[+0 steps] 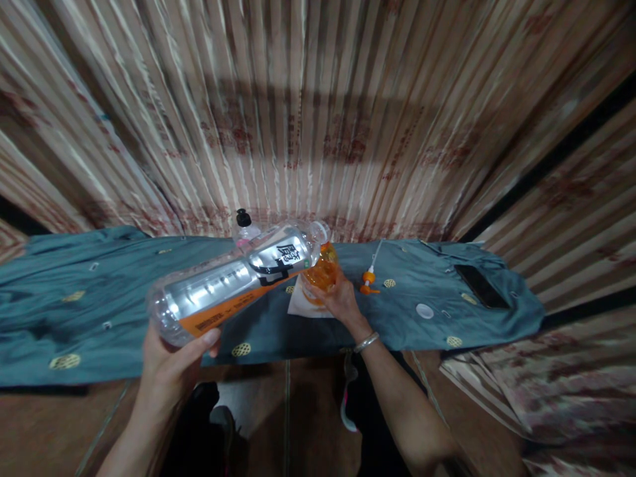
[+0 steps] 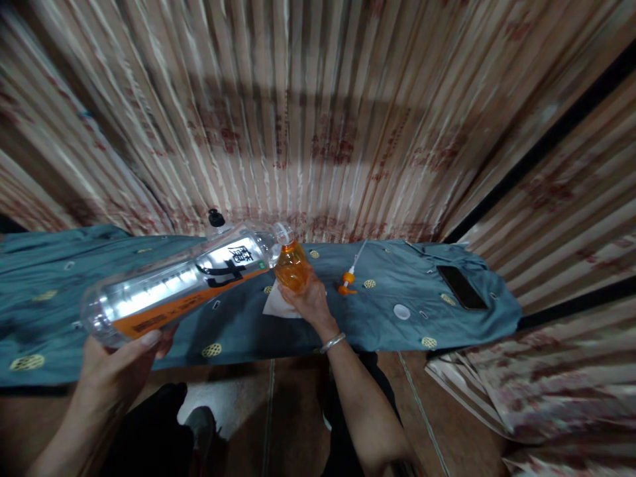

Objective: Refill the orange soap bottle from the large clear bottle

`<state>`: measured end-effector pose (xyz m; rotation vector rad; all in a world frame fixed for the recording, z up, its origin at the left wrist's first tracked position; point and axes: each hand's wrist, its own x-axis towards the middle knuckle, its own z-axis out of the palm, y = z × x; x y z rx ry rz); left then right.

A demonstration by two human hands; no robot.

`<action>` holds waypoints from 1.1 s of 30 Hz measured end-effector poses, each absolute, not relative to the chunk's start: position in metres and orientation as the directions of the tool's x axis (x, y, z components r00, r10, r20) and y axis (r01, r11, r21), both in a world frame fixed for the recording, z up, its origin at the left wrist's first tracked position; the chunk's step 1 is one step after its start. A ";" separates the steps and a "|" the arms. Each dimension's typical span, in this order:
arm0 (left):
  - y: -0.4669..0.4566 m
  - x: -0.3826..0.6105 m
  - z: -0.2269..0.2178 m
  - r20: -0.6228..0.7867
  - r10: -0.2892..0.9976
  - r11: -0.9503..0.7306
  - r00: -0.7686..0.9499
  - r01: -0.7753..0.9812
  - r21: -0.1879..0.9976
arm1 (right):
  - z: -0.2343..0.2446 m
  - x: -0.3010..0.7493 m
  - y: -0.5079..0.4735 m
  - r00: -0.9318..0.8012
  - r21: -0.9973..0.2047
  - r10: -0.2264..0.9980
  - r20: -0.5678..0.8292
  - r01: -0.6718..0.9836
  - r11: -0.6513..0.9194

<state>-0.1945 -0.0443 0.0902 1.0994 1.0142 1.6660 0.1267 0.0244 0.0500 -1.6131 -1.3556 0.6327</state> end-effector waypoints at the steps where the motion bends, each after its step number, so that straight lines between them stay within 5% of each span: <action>1: -0.044 -0.195 0.090 0.236 0.944 -0.287 -0.229 -0.225 0.931 | 0.051 0.127 0.024 0.265 -0.876 0.951 0.162 0.483 0.015; 33: -0.045 -0.190 0.099 0.210 0.949 -0.262 -0.235 -0.219 0.940 | 0.059 0.125 0.021 0.251 -0.889 0.957 0.144 0.458 0.014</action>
